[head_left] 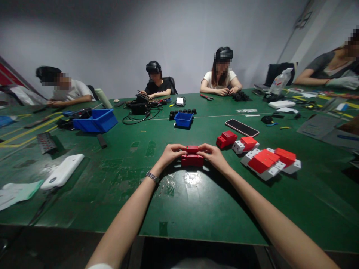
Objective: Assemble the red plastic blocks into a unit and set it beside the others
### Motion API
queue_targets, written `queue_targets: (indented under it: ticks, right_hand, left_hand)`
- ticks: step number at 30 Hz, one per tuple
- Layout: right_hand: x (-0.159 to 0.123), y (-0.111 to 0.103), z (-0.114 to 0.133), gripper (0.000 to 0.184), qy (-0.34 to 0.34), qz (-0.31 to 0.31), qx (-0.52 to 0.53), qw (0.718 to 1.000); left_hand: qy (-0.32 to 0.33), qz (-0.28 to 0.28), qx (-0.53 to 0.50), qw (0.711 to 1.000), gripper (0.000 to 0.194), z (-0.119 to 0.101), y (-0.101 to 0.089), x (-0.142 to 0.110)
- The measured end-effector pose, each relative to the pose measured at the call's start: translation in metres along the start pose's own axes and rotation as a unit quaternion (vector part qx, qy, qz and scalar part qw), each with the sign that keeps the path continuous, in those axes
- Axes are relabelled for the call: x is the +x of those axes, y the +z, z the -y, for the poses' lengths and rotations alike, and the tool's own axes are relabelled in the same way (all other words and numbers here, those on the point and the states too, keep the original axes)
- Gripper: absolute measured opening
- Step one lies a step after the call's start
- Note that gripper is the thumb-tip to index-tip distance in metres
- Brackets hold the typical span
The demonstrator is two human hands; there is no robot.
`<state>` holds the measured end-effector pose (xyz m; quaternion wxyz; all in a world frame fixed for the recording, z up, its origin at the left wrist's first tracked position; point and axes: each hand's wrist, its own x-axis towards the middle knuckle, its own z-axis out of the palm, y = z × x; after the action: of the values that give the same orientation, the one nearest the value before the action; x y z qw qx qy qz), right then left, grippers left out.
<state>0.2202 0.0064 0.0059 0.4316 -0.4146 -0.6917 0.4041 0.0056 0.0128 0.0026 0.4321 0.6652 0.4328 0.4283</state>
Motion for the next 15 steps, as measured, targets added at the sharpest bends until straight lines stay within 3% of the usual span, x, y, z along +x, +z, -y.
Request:
queue_targets:
  ticks: [15]
  right_hand:
    - [-0.0001,0.0004,0.0002,0.023,0.000,0.005,0.001,1.000]
  left_hand:
    - [0.003,0.001,0.001,1.000,0.028,0.0022,-0.0001,0.0002]
